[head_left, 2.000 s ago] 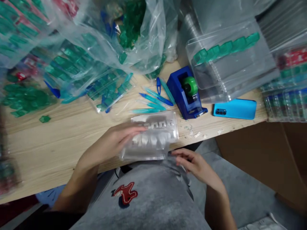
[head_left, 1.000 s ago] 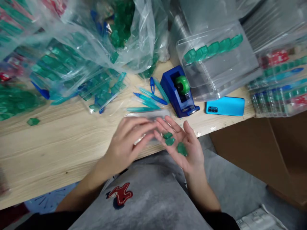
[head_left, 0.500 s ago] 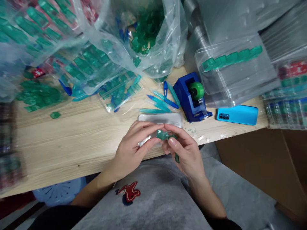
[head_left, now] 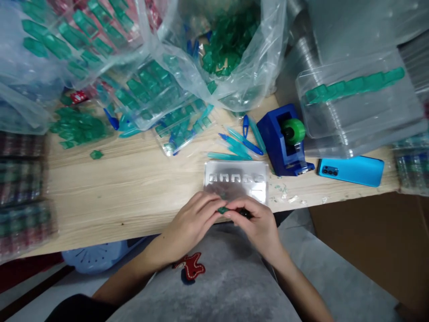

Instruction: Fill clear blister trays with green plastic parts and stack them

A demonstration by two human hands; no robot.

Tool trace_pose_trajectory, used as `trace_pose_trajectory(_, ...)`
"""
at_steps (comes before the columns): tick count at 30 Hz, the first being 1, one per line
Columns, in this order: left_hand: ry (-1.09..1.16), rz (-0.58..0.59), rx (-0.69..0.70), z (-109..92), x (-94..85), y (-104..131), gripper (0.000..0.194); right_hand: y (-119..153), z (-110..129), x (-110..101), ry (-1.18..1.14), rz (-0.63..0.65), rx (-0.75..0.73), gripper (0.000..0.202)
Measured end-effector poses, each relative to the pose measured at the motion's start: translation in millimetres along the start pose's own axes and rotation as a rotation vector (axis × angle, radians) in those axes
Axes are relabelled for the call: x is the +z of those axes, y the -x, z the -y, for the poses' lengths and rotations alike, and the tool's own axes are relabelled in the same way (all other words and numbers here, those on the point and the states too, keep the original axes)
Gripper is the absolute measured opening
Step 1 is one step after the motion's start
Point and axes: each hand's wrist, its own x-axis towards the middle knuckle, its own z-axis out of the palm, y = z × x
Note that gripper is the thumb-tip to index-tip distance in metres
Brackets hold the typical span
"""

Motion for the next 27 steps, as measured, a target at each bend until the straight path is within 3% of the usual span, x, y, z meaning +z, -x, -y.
trace_pose_trajectory(6, 0.194, -0.056, -0.118, 8.1, 3.1, 5.1, 0.012, -6.5, -2.6, 0.4, 0.106, 0.087, -0.149, 0.003)
trace_pose_trajectory(9, 0.333, -0.012, -0.209, 8.8, 0.4, 2.6, 0.002, -8.6, 0.6, -1.6, 0.119, 0.114, -0.220, 0.004)
trace_pose_trajectory(11, 0.474, 0.044, -0.254, 8.6, -2.4, -0.5, 0.012, -8.7, 3.5, -3.8, 0.051, 0.175, -0.240, 0.004)
trace_pose_trajectory(16, 0.735, 0.150, -0.326, 8.7, -8.3, -4.5, 0.003, -9.0, 10.4, -7.8, -0.165, 0.304, -0.126, 0.016)
trace_pose_trajectory(21, 0.831, 0.097, -0.419, 9.3, -9.3, -1.4, 0.007, -14.1, 13.2, -1.6, -0.250, 0.293, -0.057, 0.008)
trace_pose_trajectory(27, 0.875, 0.038, -0.483, 8.2, -7.0, -1.2, 0.007, -23.0, 9.5, 0.7, -0.412, 0.355, 0.185, 0.014)
